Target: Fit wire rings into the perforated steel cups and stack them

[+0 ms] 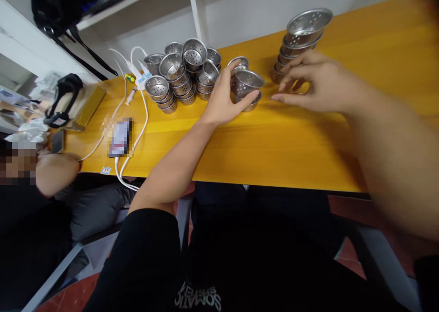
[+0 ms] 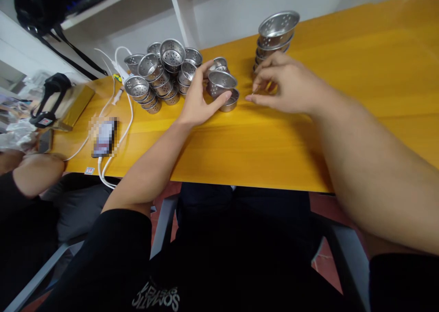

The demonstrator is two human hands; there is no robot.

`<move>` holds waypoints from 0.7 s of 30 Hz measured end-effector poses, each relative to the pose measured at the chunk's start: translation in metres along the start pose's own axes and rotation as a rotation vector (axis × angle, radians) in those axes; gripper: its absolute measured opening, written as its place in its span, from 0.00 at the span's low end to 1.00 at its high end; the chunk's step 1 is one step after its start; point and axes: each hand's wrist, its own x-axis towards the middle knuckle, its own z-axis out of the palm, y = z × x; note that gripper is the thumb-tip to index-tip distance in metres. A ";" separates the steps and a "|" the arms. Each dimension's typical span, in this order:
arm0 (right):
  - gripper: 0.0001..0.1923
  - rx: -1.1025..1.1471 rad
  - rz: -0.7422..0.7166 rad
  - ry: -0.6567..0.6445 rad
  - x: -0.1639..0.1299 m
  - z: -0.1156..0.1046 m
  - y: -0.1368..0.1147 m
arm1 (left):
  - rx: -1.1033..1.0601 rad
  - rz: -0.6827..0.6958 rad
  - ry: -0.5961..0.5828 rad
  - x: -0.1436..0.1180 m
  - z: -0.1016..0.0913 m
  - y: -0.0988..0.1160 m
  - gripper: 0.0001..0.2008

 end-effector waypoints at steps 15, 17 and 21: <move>0.24 0.016 0.070 0.008 0.000 0.008 -0.008 | -0.136 -0.058 -0.101 -0.001 0.020 -0.031 0.55; 0.27 0.048 0.023 0.015 0.003 0.016 -0.023 | -0.131 -0.044 -0.122 -0.001 0.022 -0.034 0.53; 0.17 0.041 -0.050 0.041 0.007 0.028 -0.029 | -0.142 -0.028 -0.133 -0.001 0.024 -0.039 0.51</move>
